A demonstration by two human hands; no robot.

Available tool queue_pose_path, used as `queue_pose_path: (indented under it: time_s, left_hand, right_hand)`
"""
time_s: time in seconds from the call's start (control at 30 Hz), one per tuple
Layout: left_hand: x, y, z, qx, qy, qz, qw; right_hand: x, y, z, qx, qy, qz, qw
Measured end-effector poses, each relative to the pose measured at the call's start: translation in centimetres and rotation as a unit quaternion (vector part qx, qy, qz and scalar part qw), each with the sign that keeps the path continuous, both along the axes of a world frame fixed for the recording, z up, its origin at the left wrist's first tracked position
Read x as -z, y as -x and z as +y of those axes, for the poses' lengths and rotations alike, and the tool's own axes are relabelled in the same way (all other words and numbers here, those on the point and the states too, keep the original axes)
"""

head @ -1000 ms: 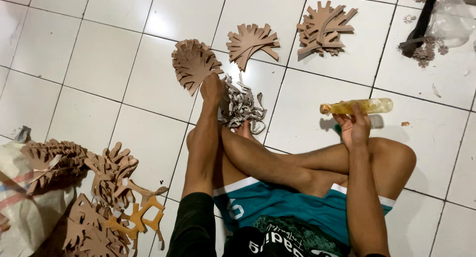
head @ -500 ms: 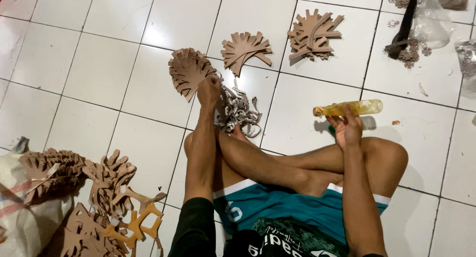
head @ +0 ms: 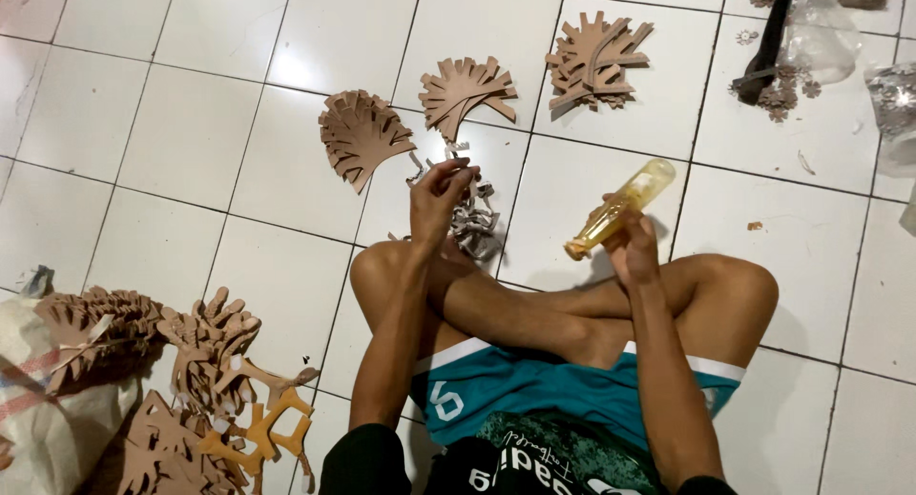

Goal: The person sits cross-legged on the floor assembling decorative leather cutouts. They pick up a small leather piece, squeeze glue from a plastic bottle onto it, then press and fold the piece together, setting finished pieces with a pile of completed cutouts.

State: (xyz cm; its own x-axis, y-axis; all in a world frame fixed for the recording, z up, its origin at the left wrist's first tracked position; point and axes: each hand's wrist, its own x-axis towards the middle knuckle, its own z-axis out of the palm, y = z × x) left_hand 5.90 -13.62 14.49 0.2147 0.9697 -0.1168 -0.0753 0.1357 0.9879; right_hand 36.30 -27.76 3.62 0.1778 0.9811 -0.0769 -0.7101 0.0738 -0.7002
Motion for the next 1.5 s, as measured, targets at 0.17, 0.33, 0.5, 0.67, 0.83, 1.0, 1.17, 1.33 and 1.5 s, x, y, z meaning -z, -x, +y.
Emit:
queue_pose_path:
  time_s: [0.17,0.33,0.5,0.67,0.83,1.0,1.17,1.33,1.5]
  left_hand:
    - [-1.5,-1.8,-3.1,0.131,-0.069,0.078,0.986]
    - [-3.3,-3.9,-4.5,0.224,-0.118,0.179,0.951]
    - [-4.2,-4.2,-4.3,0.277,-0.082,0.173,0.941]
    - [-2.9,-4.2,-3.9,0.206,-0.079,0.115,0.969]
    - [-1.0,-6.1,-4.5,0.116,0.071,-0.030,0.990]
    - [-0.3,-6.3,-4.7,0.066,-0.033,0.115,0.991]
    - [-0.4,-5.7,-6.9,0.069,-0.428,0.271,0.860]
    - [-0.9,-4.7,-11.5,0.063,-0.527,0.272,0.803]
    - [2.7,-5.5,-13.1,0.025,-0.164,0.066,0.984]
  right_hand:
    - [-5.8,3.0,0.3,-0.083,-0.050,-0.088,0.991]
    - [-10.4,3.8,0.7,-0.154,-0.075,-0.183,0.968]
    - [-10.8,3.5,-0.1,-0.139,-0.057,-0.161,0.976]
    - [-8.5,3.6,-1.9,-0.082,-0.044,-0.033,0.995]
    - [-6.1,5.7,-3.8,-0.086,-0.041,0.068,0.993]
    - [-5.1,7.0,-4.6,-0.057,-0.008,0.107,0.993]
    - [-5.6,5.7,-4.3,-0.117,-0.027,0.204,0.972]
    - [-6.9,5.4,-3.9,-0.161,-0.035,0.149,0.975]
    - [-8.2,4.4,-4.0,-0.254,-0.031,0.031,0.966]
